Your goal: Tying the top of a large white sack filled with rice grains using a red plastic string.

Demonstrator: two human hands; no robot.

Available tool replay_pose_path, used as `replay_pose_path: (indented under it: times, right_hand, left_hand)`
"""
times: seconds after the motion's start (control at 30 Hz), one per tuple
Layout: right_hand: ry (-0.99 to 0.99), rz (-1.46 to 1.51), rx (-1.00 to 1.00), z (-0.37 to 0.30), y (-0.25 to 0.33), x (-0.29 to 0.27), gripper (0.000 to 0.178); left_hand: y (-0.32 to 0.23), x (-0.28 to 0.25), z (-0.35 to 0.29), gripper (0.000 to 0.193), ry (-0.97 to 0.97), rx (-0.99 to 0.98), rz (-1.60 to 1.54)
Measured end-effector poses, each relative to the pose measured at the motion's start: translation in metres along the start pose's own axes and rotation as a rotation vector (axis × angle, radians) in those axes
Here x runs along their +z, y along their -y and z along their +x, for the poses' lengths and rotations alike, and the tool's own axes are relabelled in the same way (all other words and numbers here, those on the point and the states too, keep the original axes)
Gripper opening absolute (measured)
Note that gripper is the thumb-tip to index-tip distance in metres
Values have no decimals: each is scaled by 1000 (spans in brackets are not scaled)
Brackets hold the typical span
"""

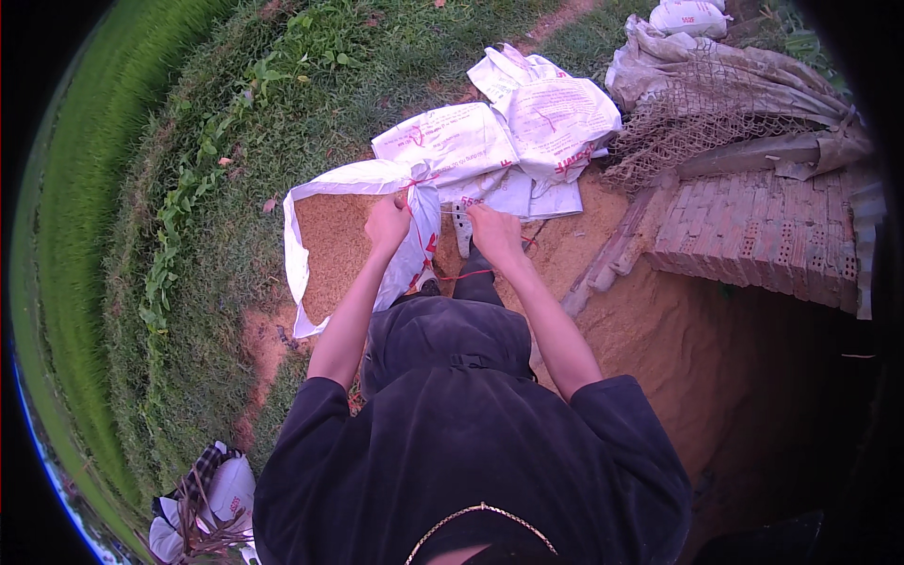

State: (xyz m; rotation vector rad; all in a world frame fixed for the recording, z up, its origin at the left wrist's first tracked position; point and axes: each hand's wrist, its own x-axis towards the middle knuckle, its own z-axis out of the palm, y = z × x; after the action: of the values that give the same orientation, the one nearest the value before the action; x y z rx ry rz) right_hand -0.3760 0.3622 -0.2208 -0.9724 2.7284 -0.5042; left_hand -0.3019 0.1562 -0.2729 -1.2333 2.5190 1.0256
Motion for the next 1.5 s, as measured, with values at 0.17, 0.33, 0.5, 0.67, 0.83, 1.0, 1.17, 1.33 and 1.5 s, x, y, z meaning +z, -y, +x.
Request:
replay_pose_path:
  times: [0.17, 0.33, 0.5, 0.67, 0.83, 1.0, 1.17, 1.33, 1.5]
  right_hand:
    - [-58, 12, -73, 8, -1, -17, 15]
    - [-35, -24, -174, 17, -11, -11, 13]
    - [15, -21, -224, 27, -20, -13, 14]
    - [46, 25, -278, 31, -29, -14, 16]
    - [32, 90, -308, 33, -34, -12, 17]
    - [204, 97, -164, 32, -20, 16, 16]
    - [580, 869, 212, 38, -27, 96, 19]
    - [629, 827, 228, 37, -15, 90, 12]
    - [91, 322, -215, 24, -32, 100, 15]
  left_hand:
    - [9, 0, 2, 20, -12, -25, -33]
    - [10, 1, 3, 19, -1, -23, -65]
    - [6, -4, -3, 18, -3, -57, -79]
    - [4, -5, -6, 18, -14, -74, -76]
    - [2, -7, -10, 18, -50, -86, -61]
    - [7, -4, -10, 20, 28, 78, -102]
    - [-10, -10, -12, 15, -143, 287, 116]
    - [5, -37, 6, 12, -705, 595, 575]
    - [30, -24, 0, 13, -347, 728, 513]
